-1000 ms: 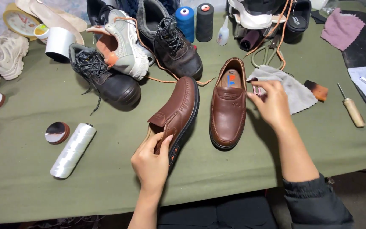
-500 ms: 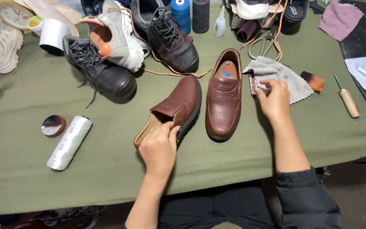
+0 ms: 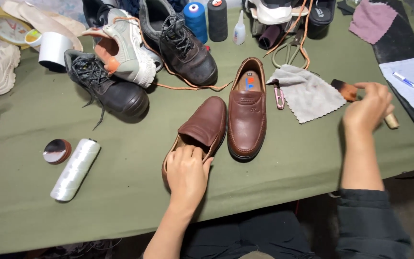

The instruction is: The person polishes a brown leather loafer using a sponge and a brush. They apply polish to the upper and sole edges, then buff the shoe with a cloth and brush to finish.

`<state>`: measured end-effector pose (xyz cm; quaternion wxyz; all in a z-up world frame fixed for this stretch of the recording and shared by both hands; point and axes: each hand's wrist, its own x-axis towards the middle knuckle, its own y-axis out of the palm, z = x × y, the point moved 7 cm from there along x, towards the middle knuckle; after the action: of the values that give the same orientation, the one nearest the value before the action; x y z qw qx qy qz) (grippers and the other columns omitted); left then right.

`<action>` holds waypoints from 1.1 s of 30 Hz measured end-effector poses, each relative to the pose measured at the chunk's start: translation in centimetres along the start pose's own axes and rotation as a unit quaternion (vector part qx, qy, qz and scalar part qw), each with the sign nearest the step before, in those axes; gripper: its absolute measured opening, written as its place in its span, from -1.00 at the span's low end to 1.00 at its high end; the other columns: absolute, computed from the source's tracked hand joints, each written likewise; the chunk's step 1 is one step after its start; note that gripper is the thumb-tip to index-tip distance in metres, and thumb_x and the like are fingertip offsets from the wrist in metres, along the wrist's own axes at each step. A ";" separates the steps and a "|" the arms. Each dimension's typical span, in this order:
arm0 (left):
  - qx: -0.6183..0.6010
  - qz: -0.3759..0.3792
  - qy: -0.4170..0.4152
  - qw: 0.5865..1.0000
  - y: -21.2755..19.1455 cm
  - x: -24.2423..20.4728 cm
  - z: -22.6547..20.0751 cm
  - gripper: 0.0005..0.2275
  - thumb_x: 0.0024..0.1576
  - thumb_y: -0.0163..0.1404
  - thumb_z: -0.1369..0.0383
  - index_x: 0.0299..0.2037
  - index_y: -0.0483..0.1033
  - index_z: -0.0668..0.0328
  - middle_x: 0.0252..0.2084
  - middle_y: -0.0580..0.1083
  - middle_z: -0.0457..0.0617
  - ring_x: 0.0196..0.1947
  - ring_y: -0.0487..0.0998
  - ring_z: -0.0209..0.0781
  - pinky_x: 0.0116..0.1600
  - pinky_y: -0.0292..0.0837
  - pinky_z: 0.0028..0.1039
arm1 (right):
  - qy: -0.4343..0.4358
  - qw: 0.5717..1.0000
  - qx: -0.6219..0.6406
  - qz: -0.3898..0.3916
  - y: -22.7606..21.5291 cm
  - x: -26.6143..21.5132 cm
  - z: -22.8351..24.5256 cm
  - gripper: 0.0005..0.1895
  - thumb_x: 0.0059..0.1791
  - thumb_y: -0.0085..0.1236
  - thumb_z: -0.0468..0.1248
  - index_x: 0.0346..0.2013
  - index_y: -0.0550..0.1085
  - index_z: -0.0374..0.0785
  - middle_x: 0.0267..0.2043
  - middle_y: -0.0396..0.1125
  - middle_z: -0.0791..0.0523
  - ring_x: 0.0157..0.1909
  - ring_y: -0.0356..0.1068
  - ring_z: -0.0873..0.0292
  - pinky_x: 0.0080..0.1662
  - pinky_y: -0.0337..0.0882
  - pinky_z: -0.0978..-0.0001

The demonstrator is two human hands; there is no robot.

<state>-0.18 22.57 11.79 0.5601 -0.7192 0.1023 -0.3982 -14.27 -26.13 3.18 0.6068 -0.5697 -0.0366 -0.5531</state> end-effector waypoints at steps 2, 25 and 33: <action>-0.062 -0.026 0.028 0.997 -0.7 0.3 -0.7 -0.78 0.01 0.27 0.34 -0.48 0.43 0.11 -0.46 0.44 -0.09 -0.36 0.42 -0.04 -0.11 0.28 -0.30 | -0.046 0.996 -0.031 0.072 1.0 -0.4 -1.4 -0.40 -0.22 0.09 -0.66 -0.01 0.58 -0.07 0.00 0.38 0.06 0.10 0.28 -0.10 0.08 0.11 0.12; -0.630 0.185 -0.319 0.684 2.2 -3.3 6.1 -0.84 0.19 0.15 0.31 -0.39 0.47 0.09 -0.37 0.54 -0.17 -0.40 0.47 -0.46 -0.29 0.36 -0.62 | 0.214 0.827 0.495 0.159 -1.5 -4.8 11.4 -0.87 0.13 0.06 -0.36 -0.04 0.43 -0.12 -0.07 0.43 0.18 -0.24 0.43 0.32 -0.20 0.45 0.56; -0.619 0.152 -0.190 0.747 0.3 -6.5 7.4 -0.67 0.03 0.26 0.34 -0.01 0.62 0.28 -0.02 0.65 0.16 0.12 0.56 -0.03 0.29 0.33 -0.07 | -0.039 0.899 0.397 0.181 -7.7 -7.4 27.2 -0.91 0.07 0.05 -0.45 -0.16 0.33 -0.32 0.22 0.31 -0.23 0.17 0.37 -0.29 0.07 0.35 -0.01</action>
<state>0.70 31.66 8.17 0.0527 -0.9439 0.3256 -0.0120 -6.67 0.40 12.64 0.8707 -0.2989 -0.1725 -0.3505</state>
